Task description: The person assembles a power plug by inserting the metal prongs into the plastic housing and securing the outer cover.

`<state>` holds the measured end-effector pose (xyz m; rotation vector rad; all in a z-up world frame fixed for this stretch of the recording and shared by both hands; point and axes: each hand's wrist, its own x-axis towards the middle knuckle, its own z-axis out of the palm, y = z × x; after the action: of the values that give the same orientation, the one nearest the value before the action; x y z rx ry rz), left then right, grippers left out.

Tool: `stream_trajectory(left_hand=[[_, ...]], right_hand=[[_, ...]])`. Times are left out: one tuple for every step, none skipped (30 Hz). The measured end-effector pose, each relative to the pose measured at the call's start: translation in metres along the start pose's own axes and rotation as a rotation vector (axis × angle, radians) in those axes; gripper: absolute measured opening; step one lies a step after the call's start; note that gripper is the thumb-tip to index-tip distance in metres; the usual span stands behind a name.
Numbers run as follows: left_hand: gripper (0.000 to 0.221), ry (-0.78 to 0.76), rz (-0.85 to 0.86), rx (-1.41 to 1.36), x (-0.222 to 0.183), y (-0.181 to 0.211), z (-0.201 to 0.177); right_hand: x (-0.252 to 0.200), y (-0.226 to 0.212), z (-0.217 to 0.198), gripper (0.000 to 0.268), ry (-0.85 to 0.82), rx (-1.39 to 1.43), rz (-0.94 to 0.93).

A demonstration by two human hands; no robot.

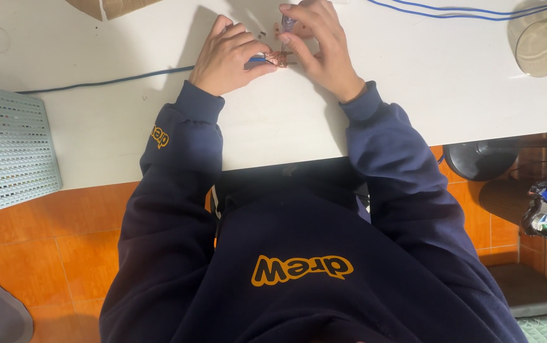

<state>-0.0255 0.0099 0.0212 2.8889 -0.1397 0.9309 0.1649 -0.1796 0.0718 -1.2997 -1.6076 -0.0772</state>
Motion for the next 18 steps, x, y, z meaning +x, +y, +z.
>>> stream_trajectory(left_hand=[[0.031,-0.006,-0.008,-0.011,0.0,0.0,0.0],[0.032,-0.011,-0.015,-0.022,0.0,0.001,0.0],[0.032,-0.011,-0.016,-0.021,0.0,0.001,0.0],[0.032,-0.009,-0.015,-0.017,0.001,0.002,-0.001],[0.033,-0.008,-0.014,-0.014,0.001,0.002,-0.001],[0.033,-0.008,-0.014,-0.014,0.001,0.002,-0.001],[0.033,-0.01,-0.015,-0.019,0.001,0.002,-0.001],[0.032,-0.012,-0.016,-0.023,0.001,0.002,-0.001],[0.032,-0.012,-0.016,-0.023,0.001,0.002,-0.001],[0.033,-0.015,-0.015,-0.018,0.0,0.001,0.0],[0.033,-0.018,-0.015,-0.013,0.0,0.001,0.0],[0.033,-0.019,-0.015,-0.012,0.0,0.001,0.0],[0.034,-0.015,-0.016,-0.012,0.0,0.001,0.0],[0.035,-0.012,-0.016,-0.011,0.0,0.001,0.001],[0.035,-0.012,-0.016,-0.01,0.001,0.001,0.0],[0.034,-0.001,-0.013,-0.015,0.001,0.001,0.0],[0.032,0.009,-0.01,-0.021,0.001,0.002,0.0],[0.032,0.008,-0.01,-0.022,0.0,0.002,0.0]], right_hand=[[0.0,-0.002,-0.001,0.026,-0.02,0.014,0.014],[0.001,-0.004,-0.002,0.029,-0.04,0.028,0.027],[0.002,-0.006,-0.002,0.029,-0.04,0.029,0.027],[0.003,-0.007,-0.002,0.028,-0.044,0.039,0.024],[0.004,-0.009,-0.003,0.027,-0.048,0.049,0.023],[0.002,-0.006,-0.001,0.027,-0.048,0.049,0.023],[0.001,-0.003,0.0,0.025,-0.031,0.03,0.013],[0.0,0.0,0.001,0.025,-0.013,0.011,0.004],[0.0,0.001,0.001,0.025,-0.012,0.011,0.004],[-0.001,0.001,0.001,0.026,-0.022,0.006,0.007],[-0.001,0.001,0.0,0.027,-0.032,0.002,0.011],[0.0,-0.002,-0.001,0.027,-0.032,0.002,0.011],[0.001,-0.006,-0.001,0.029,-0.045,0.032,0.024],[0.002,-0.01,-0.002,0.032,-0.059,0.061,0.037],[0.002,-0.008,-0.001,0.032,-0.058,0.062,0.037],[0.002,-0.005,0.0,0.029,-0.046,0.039,0.024],[0.001,-0.003,0.0,0.027,-0.033,0.017,0.013],[0.002,-0.004,-0.001,0.027,-0.032,0.017,0.014]])
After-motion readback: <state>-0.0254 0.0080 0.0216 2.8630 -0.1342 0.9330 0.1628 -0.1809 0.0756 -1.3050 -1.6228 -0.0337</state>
